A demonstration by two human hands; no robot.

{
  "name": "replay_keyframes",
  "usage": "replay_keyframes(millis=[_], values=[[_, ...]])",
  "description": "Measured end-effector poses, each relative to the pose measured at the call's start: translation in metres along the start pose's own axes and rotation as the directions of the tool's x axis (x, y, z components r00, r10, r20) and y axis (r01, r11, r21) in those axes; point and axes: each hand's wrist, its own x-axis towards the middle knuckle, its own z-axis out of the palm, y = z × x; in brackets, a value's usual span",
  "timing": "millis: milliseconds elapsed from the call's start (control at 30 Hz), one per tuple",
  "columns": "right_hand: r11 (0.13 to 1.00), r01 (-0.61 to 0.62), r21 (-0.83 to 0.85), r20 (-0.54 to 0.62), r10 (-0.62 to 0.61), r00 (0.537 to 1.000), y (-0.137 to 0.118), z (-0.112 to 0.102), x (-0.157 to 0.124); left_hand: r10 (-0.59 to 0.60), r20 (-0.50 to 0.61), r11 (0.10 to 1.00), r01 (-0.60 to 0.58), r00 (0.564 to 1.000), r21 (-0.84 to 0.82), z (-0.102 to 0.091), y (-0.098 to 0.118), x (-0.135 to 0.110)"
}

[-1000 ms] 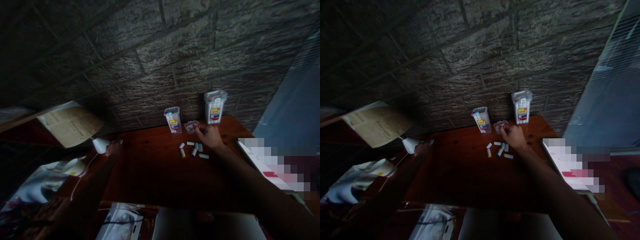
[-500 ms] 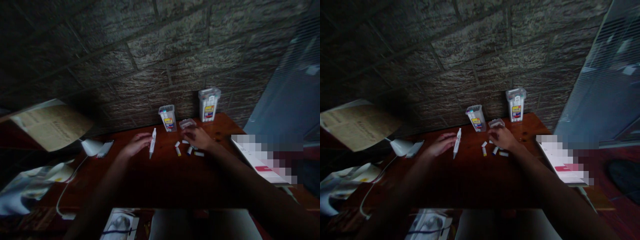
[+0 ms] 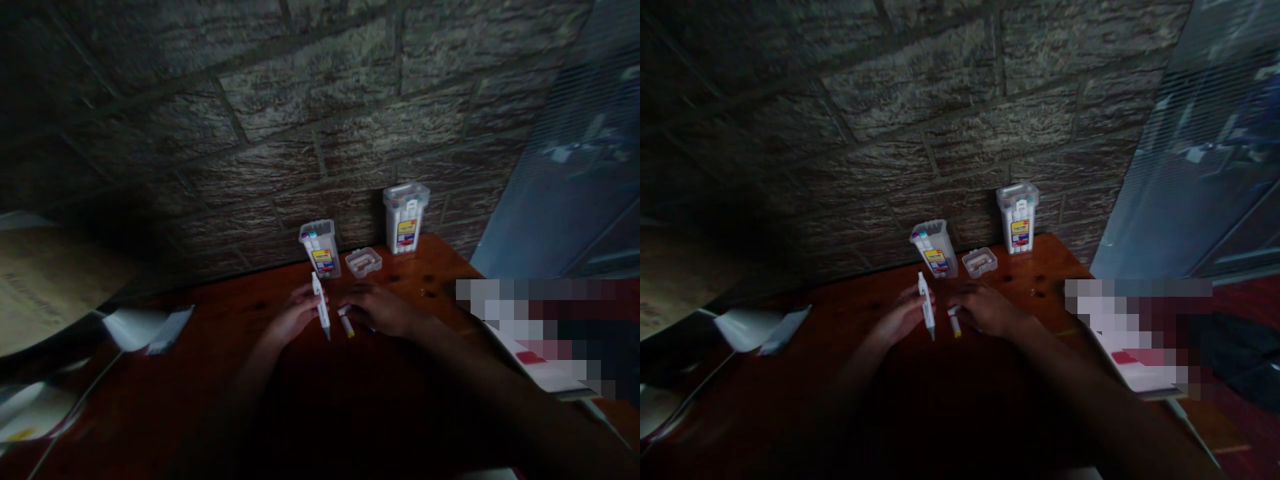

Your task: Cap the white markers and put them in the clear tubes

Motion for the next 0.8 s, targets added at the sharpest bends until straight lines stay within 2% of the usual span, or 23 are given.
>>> replay_keyframes(millis=[167,333,467,800], values=[[0.995,-0.098,0.026,0.041,0.097,0.994,-0.0050,-0.0045,-0.0007,0.018,0.059,0.999,-0.020,0.998,0.031,0.0007,-0.0015,0.0007],[0.988,-0.144,0.055,0.014,0.143,0.990,-0.0065,-0.0043,-0.0025,0.022,0.077,0.999,-0.025,0.997,0.035,-0.0002,-0.0014,0.0002],[0.985,-0.161,0.063,-0.011,0.162,0.987,-0.0038,-0.0002,-0.0031,0.017,0.073,1.000,-0.017,0.997,0.005,-0.0009,-0.0023,0.0006],[0.983,-0.176,0.057,0.015,0.175,0.984,-0.0059,-0.0051,-0.0018,-0.005,0.058,1.000,0.006,0.998,-0.007,-0.0033,-0.0037,0.0026]])
